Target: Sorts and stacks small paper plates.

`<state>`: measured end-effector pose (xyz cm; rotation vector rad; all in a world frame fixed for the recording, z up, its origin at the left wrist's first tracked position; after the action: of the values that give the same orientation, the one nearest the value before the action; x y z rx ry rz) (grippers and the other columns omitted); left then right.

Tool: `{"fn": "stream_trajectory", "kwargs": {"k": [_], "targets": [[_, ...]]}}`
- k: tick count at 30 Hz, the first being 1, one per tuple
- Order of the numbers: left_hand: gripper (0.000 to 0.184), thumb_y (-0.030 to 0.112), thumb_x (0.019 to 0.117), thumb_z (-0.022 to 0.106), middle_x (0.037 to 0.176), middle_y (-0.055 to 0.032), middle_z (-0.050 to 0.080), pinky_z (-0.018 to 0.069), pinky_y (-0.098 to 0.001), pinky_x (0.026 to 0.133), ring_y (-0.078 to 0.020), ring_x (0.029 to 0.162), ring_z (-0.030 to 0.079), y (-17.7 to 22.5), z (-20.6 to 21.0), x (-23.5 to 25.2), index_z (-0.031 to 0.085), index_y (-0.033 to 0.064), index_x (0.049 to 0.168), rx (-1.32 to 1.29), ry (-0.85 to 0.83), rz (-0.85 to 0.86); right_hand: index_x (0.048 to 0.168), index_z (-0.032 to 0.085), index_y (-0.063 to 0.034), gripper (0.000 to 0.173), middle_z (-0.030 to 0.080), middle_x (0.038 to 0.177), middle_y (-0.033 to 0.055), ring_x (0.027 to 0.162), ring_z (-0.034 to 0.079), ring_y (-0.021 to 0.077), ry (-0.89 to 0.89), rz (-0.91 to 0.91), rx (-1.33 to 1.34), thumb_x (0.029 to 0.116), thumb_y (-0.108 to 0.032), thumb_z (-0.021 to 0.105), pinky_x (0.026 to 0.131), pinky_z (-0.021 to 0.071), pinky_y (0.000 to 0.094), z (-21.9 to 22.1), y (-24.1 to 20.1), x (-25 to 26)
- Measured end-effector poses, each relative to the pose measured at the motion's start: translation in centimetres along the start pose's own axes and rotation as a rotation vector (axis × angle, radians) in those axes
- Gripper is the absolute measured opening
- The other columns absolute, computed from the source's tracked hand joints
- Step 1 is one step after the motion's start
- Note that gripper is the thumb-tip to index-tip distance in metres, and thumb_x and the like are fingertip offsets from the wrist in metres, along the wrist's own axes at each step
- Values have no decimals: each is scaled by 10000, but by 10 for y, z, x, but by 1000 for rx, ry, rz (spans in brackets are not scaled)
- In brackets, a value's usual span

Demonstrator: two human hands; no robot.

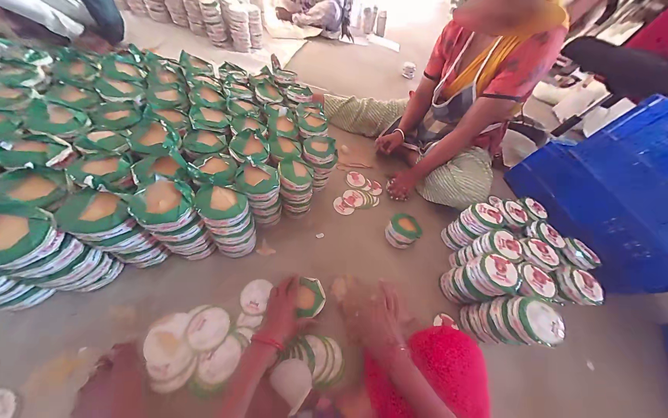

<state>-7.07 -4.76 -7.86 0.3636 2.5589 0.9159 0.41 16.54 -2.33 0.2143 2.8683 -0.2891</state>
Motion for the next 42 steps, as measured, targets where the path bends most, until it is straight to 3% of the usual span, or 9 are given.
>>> {"fn": "stream_trajectory", "kwargs": {"k": [3,9,16,22,25,28,36,39,42], "targets": [[1208,435,652,945,1607,-210,357,339,-535,1173,-455,1434,371,-6,1,-1,301,39,1594,-29,-22,64,1389,650,-236,474,412,1594,187,1536,166,488,91,-198,151,916,-212,641,1206,167,694,10,-16,18],[1110,351,690,935,1596,-169,398,341,-522,1171,-430,1421,398,-18,2,-1,345,68,1586,-105,-12,117,1454,580,-321,676,381,1642,36,1552,170,448,19,-323,-87,899,63,560,1190,123,732,17,-52,43],[1109,382,678,937,1552,-189,446,398,-524,1128,-422,1370,458,-25,2,-3,367,80,1580,-123,25,110,1387,636,-156,505,443,1582,144,1532,208,461,-108,-168,195,900,-26,613,1188,225,681,22,-43,11],[998,76,751,866,1543,-252,405,401,-449,1156,-368,1408,447,-30,-5,-11,314,21,1581,-228,-30,113,1476,568,-180,624,270,1675,155,1542,108,512,-127,-287,299,891,38,565,1202,132,713,40,-54,-17],[901,57,807,807,1508,-254,453,416,-427,1139,-357,1361,501,-34,-8,-15,328,-4,1568,-264,-4,115,1464,577,-130,529,293,1663,171,1533,118,531,-61,-328,354,937,-86,603,1204,131,714,51,-66,-19],[816,66,860,757,1483,-255,483,446,-418,1112,-339,1302,558,-38,-7,-17,345,-8,1561,-299,1,106,1562,446,-204,565,191,1711,67,1568,22,458,-199,-283,212,1006,-187,548,1207,84,712,56,-80,-16],[800,25,866,742,1443,-208,544,548,-406,988,-287,1130,672,-47,-6,-18,343,0,1558,-469,-21,57,1517,518,-257,531,259,1694,30,1574,70,421,-106,-293,114,993,-176,543,1206,110,704,39,-107,-6],[816,32,866,747,1438,-201,549,552,-406,989,-282,1130,673,-47,-4,-20,325,-7,1563,-482,-24,51,1592,386,-283,570,164,1719,-41,1587,-11,375,-147,-273,-12,1045,-414,478,1211,11,706,37,-111,8],[832,-1,842,737,1442,-213,545,535,-408,1001,-290,1151,658,-49,-5,-17,321,-18,1561,-462,-22,58,1565,438,-293,620,185,1716,-22,1584,-9,393,-190,-293,3,1016,-579,467,1192,-4,728,33,-118,18]]}}
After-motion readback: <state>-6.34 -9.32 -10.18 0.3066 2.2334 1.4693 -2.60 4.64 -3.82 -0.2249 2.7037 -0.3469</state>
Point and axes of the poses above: each hand's wrist, its own x-axis towards the middle knuckle, its own z-axis out of the palm, y = z × x, the point moved 4 cm from there along x, towards the middle knuckle
